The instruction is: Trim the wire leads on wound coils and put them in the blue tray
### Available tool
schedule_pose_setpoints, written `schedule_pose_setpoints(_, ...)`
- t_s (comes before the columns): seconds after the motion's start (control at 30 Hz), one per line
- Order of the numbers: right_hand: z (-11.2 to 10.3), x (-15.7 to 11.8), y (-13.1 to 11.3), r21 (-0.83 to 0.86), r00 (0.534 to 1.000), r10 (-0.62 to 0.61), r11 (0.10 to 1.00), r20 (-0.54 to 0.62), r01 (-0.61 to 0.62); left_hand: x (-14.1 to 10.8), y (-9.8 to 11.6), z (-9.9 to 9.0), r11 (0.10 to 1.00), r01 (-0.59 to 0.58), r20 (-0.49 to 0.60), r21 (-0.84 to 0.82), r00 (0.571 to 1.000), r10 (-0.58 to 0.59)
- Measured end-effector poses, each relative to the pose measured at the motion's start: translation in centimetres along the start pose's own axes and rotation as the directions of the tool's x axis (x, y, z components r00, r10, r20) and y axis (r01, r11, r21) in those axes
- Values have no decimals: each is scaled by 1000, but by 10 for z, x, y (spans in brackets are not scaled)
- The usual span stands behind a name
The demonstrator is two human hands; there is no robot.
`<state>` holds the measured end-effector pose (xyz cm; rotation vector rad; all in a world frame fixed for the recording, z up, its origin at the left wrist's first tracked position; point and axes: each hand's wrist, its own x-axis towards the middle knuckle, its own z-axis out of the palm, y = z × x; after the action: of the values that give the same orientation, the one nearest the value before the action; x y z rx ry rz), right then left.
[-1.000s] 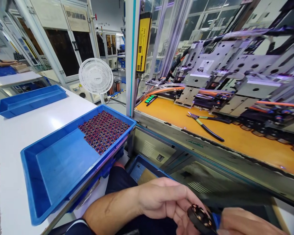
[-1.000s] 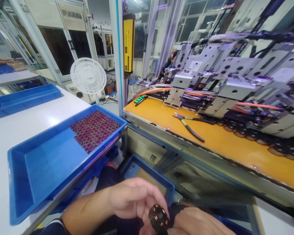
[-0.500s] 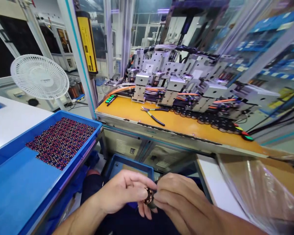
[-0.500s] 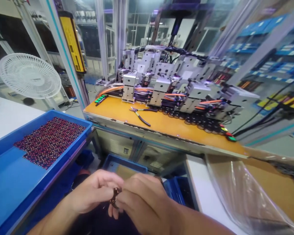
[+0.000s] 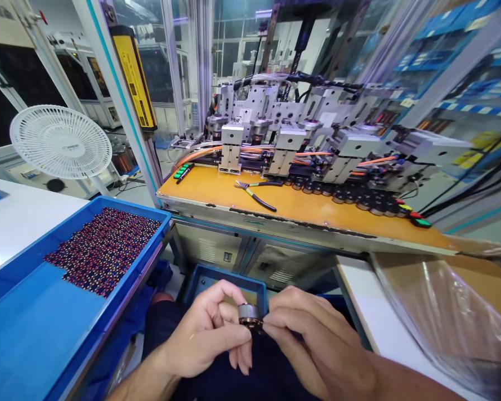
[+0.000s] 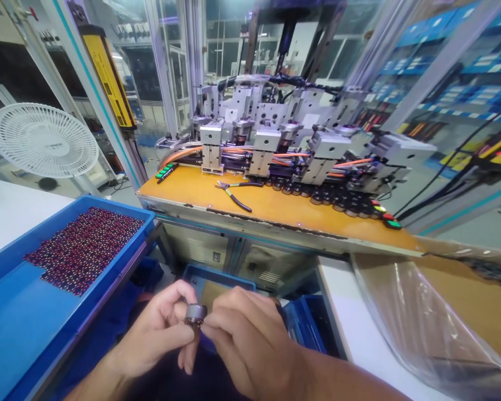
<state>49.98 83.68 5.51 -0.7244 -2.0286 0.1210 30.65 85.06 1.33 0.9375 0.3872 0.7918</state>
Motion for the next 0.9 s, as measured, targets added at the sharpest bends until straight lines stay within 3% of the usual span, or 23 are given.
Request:
schedule_pose_setpoints(0.17, 5, -4, 1, 39, 995, 94, 995, -38, -92, -1, 1, 7, 988, -155, -81, 11, 985, 155)
schedule_pose_setpoints(0.37, 9, -5, 1, 73, 987, 145, 988, -73, -140, 2, -1, 11, 905, -414, -112, 96, 899, 423)
schedule_pose_setpoints(0.47, 13, -1, -4, 175, 969, 214, 966, -124, -191, 3, -1, 11, 847, -469, -150, 250, 846, 512)
schedule_pose_setpoints(0.57, 17, 2, -9, 314, 923, 352, 903, -154, -293, 2, 1, 8, 753, -464, -138, 467, 803, 580)
schedule_pose_setpoints(0.67, 17, 5, -13, 464, 838, 546, 743, -4, -482, 1, 3, 4, 663, -464, -89, 587, 777, 623)
schedule_pose_setpoints(0.73, 16, 5, -14, 572, 736, 648, 535, 194, -622, 0, 3, 1, 668, -459, -95, 586, 779, 619)
schedule_pose_setpoints(0.83, 16, 4, -13, 643, 593, 669, 220, 448, -733, -1, 3, -2, 712, -435, -126, 551, 800, 586)
schedule_pose_setpoints(0.9, 18, 2, -11, 657, 560, 651, 122, 513, -744, -1, 3, -3, 727, -432, -132, 534, 807, 576)
